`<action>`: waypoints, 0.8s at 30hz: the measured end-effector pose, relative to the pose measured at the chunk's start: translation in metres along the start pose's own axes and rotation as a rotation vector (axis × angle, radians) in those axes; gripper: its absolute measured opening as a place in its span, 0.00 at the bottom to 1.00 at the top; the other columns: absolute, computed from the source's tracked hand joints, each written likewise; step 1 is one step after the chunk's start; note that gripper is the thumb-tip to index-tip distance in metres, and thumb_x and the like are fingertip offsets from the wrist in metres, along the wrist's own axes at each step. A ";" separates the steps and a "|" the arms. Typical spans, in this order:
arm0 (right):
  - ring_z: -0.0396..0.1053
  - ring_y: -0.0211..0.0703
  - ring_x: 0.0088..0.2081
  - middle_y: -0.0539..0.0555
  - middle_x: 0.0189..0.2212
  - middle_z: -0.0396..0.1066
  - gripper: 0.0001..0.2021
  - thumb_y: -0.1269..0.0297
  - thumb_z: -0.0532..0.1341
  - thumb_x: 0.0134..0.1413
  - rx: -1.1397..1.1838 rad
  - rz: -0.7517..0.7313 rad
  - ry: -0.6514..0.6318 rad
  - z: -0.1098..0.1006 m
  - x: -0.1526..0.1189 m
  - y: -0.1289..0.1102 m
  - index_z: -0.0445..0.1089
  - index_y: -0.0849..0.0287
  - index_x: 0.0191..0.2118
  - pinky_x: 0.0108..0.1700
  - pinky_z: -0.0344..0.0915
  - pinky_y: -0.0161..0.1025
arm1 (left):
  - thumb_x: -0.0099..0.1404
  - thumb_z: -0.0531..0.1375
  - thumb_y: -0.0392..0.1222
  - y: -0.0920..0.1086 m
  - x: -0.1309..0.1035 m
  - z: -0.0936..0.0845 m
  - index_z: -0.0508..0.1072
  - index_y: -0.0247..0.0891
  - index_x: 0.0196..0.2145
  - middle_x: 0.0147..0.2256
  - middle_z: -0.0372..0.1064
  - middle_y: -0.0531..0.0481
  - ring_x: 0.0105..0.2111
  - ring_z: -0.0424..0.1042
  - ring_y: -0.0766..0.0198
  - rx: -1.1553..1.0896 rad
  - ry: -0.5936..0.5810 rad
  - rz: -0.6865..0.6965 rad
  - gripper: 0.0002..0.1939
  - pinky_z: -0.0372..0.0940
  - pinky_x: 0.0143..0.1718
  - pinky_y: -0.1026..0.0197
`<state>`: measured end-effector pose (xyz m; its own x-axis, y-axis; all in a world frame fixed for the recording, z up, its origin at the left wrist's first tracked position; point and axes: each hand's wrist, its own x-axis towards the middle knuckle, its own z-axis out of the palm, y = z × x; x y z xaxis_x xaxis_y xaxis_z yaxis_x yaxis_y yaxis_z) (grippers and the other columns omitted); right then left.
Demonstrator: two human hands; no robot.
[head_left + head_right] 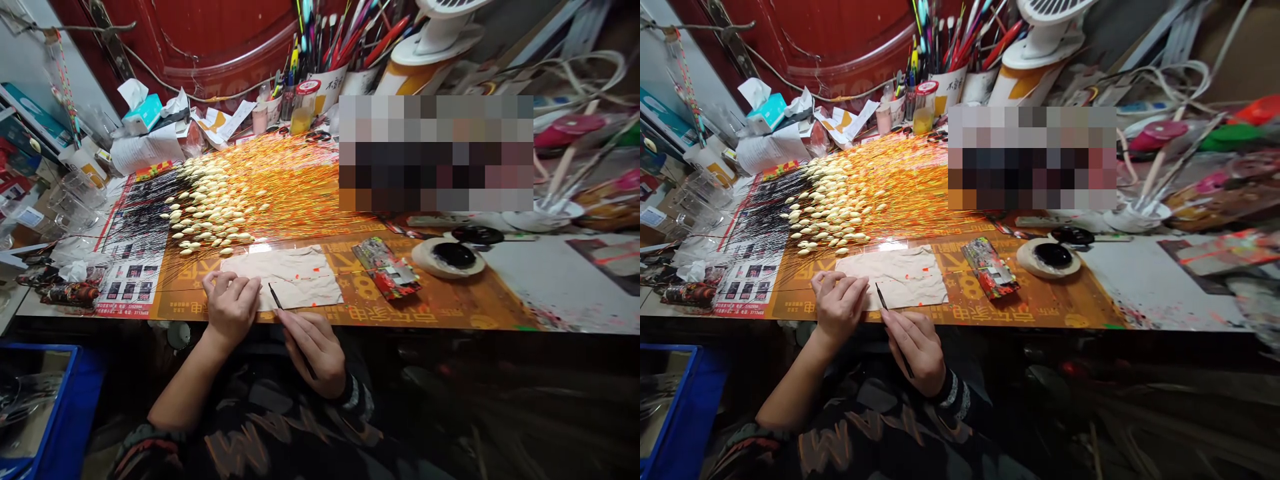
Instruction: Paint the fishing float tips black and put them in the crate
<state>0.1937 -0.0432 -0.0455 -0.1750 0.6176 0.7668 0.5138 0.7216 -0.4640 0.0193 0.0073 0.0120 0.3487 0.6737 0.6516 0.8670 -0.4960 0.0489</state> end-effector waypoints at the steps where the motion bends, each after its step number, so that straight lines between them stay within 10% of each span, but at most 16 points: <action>1: 0.72 0.50 0.44 0.60 0.48 0.75 0.30 0.78 0.58 0.59 0.003 -0.003 0.003 0.000 0.000 0.000 0.56 0.57 0.67 0.42 0.72 0.47 | 0.68 0.58 0.39 -0.001 0.000 -0.001 0.76 0.41 0.43 0.34 0.77 0.50 0.39 0.70 0.58 0.000 -0.001 -0.003 0.08 0.53 0.50 0.48; 24: 0.72 0.50 0.44 0.61 0.47 0.75 0.31 0.79 0.58 0.59 -0.002 -0.037 -0.002 0.009 0.003 -0.007 0.56 0.59 0.67 0.42 0.72 0.47 | 0.67 0.60 0.37 -0.009 -0.008 -0.006 0.75 0.38 0.44 0.35 0.77 0.49 0.39 0.69 0.59 -0.017 0.023 -0.022 0.08 0.54 0.49 0.50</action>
<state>0.1819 -0.0433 -0.0440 -0.1959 0.5908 0.7827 0.5082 0.7437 -0.4342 0.0067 0.0033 0.0110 0.3210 0.6721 0.6673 0.8681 -0.4905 0.0764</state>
